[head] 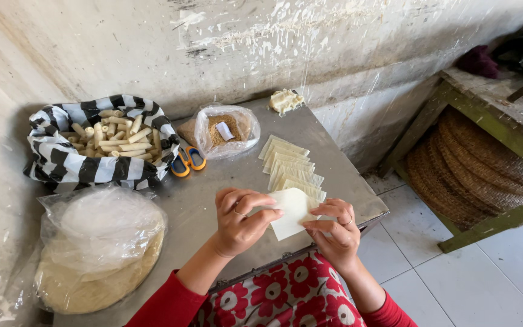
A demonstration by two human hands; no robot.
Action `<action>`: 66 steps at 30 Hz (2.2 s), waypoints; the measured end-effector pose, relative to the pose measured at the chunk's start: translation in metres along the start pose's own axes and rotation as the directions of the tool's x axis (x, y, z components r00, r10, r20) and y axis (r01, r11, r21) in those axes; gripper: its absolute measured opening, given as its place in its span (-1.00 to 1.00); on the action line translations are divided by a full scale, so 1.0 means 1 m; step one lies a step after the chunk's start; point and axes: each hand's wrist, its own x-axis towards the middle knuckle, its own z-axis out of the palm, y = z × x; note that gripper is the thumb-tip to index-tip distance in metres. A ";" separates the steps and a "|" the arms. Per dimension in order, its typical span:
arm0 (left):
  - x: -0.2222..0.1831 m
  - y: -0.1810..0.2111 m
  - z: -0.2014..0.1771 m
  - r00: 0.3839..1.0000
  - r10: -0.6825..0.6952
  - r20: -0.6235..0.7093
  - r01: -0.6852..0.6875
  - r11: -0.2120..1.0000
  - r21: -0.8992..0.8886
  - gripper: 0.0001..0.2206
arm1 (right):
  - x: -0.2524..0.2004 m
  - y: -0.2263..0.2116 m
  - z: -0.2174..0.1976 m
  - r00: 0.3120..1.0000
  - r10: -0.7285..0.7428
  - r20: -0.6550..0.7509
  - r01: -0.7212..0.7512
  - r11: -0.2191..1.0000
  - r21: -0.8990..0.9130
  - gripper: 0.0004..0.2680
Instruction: The person peels triangular dough sheets from a stack, places a small amount of filling from a plastic bag onto the center of a sheet, and folds the sheet into a roll.
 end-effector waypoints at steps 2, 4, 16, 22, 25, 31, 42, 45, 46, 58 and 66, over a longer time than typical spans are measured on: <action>-0.001 0.000 0.000 1.000 -0.010 0.012 0.010 1.000 0.001 -0.80 | -0.004 0.002 0.000 1.000 0.006 0.002 -0.006 1.000 0.015 -0.79; -0.004 -0.003 0.004 0.999 -0.011 0.031 0.011 1.000 0.007 -0.80 | -0.010 0.007 -0.001 1.000 0.019 0.010 -0.019 0.999 0.048 -0.81; -0.013 0.009 0.027 0.645 -0.299 0.703 0.536 0.833 -0.138 -0.62 | 0.008 0.021 -0.013 0.770 0.609 0.190 -0.604 0.792 -0.091 -0.77; -0.012 -0.002 0.031 0.323 -0.359 0.875 0.467 0.865 0.183 -0.64 | 0.012 0.024 -0.010 0.715 0.652 0.253 -0.638 0.756 -0.145 -0.69; -0.019 -0.010 0.031 0.642 -0.387 0.662 0.478 0.877 0.049 -0.71 | 0.012 0.025 -0.011 0.738 0.620 0.267 -0.604 0.783 -0.149 -0.69; -0.025 -0.016 0.038 0.623 -0.420 0.660 0.551 0.834 0.010 -0.78 | 0.014 0.024 -0.012 0.669 0.682 0.296 -0.667 0.726 -0.168 -0.66; -0.022 -0.011 0.037 0.822 -0.248 0.512 0.368 0.918 -0.147 -0.88 | 0.020 0.026 -0.015 0.855 0.475 0.207 -0.397 0.857 -0.330 -0.55; -0.025 -0.014 0.044 0.868 -0.196 0.457 0.328 0.917 -0.229 -0.85 | 0.039 0.040 -0.028 0.900 0.415 0.132 -0.343 0.862 -0.374 -0.64; -0.027 -0.012 0.047 0.883 -0.169 0.438 0.307 0.914 -0.265 -0.83 | 0.045 0.045 -0.030 0.896 0.432 0.108 -0.367 0.854 -0.370 -0.68; -0.017 -0.008 0.029 0.855 -0.144 0.497 0.342 0.879 -0.333 -0.68 | 0.122 0.231 0.058 0.792 0.372 0.484 -0.101 0.862 -0.496 -0.73; -0.024 -0.012 0.034 0.841 -0.151 0.520 0.359 0.875 -0.326 -0.64 | 0.127 0.294 0.127 0.712 0.049 0.700 0.591 0.497 -0.636 -0.38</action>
